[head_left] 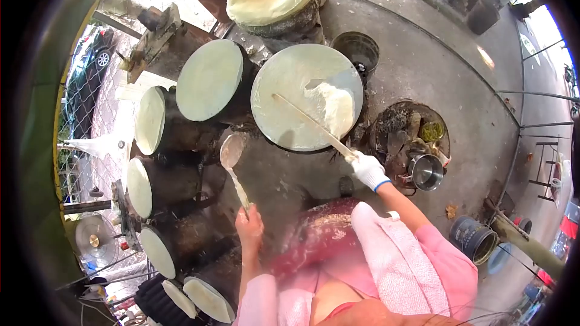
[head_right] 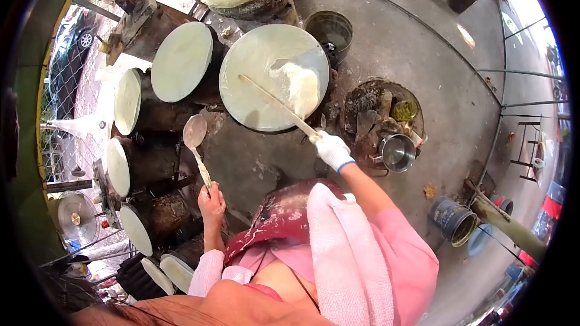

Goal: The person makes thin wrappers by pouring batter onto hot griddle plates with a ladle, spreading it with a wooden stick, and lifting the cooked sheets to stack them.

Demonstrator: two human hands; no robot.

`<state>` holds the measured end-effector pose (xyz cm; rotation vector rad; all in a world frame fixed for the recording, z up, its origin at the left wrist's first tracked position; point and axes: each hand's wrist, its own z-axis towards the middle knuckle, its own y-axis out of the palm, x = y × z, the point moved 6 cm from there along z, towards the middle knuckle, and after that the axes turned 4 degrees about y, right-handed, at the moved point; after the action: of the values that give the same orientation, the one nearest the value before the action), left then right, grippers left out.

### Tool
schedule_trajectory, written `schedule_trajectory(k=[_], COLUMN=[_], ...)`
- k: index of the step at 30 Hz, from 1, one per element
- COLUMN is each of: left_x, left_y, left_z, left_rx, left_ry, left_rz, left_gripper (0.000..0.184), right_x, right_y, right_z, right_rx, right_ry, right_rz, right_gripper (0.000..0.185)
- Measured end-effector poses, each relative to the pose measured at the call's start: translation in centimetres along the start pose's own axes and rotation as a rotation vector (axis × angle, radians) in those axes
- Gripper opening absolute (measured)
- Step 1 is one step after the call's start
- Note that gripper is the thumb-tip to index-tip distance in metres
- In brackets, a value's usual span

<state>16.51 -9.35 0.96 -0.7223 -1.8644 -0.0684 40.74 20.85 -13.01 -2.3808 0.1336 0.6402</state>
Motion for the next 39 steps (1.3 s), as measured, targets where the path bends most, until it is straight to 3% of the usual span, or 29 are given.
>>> schedule_trajectory(k=[4,8,12,14,16,18,19,20,21,22,24,26,28,30,32,34,37,39], left_x=[-0.9,-1.1,-4.0,-1.4,-1.1,-1.8,-2.0,-1.5,-0.5,0.2,0.7,1.0,1.6,1.7,0.9,3.7,6.6,7.9], left_y=[-0.1,-0.1,-1.4,0.2,0.6,0.3,0.3,0.8,1.6,2.6,3.8,4.8,5.3,5.3,5.3,7.2,10.4,13.7], left_z=[-0.1,-1.5,-1.0,-1.5,-1.4,-0.3,0.0,-0.3,-0.4,-0.3,0.5,0.8,1.2,1.9,3.8,4.8,9.8,14.6], left_rx=[0.019,0.094,0.060,0.047,0.039,0.052,0.059,0.042,0.024,0.003,-0.051,-0.090,-0.118,-0.137,-0.176,-0.272,-0.430,-0.517], left_ry=[-0.003,-0.103,0.025,-0.053,-0.034,0.059,0.104,0.082,0.061,0.041,0.025,0.014,0.017,0.043,0.099,0.022,0.088,0.198], left_rz=[0.066,0.027,0.141,0.045,0.003,0.094,0.142,0.104,0.065,0.024,0.008,-0.005,-0.008,0.036,0.068,-0.002,0.018,0.098], left_gripper=[0.015,0.016,0.012,0.011,0.011,0.012,0.012,0.012,0.013,0.013,0.013,0.013,0.014,0.016,0.016,0.016,0.018,0.018], right_x=[2.1,-1.8,-9.0,-11.6,-10.0,-6.9,-3.4,0.4,3.6,3.4,2.1,0.5,0.5,4.5,3.7,0.8,2.4,2.8], right_y=[-5.7,-12.8,-16.9,-15.8,-11.7,-10.2,-8.9,-7.7,-5.6,-3.9,-2.4,-3.0,-6.6,-5.4,-4.4,-5.6,-4.1,-5.2], right_z=[5.0,13.7,16.7,12.9,9.9,4.8,4.2,3.3,2.8,1.8,-1.8,-2.5,-2.3,1.8,1.5,-1.6,1.1,1.5], right_rx=[0.212,0.394,0.481,0.562,0.610,0.479,0.620,0.603,0.380,0.189,-0.051,-0.138,0.095,0.087,-0.091,-0.130,-0.133,0.072], right_ry=[0.005,-0.133,-0.114,-0.322,-0.645,-0.522,-0.607,-0.436,-0.082,-0.006,0.179,0.070,-0.016,-0.052,0.058,0.079,-0.071,-0.117], right_rz=[0.032,-0.104,-0.220,-0.094,0.140,0.283,0.493,0.630,0.922,1.270,1.213,1.236,1.036,1.241,1.123,0.974,1.088,0.922], right_gripper=[0.057,0.062,0.056,0.042,0.054,0.057,0.057,0.054,0.046,0.039,0.039,0.038,0.043,0.044,0.039,0.037,0.039,0.040])
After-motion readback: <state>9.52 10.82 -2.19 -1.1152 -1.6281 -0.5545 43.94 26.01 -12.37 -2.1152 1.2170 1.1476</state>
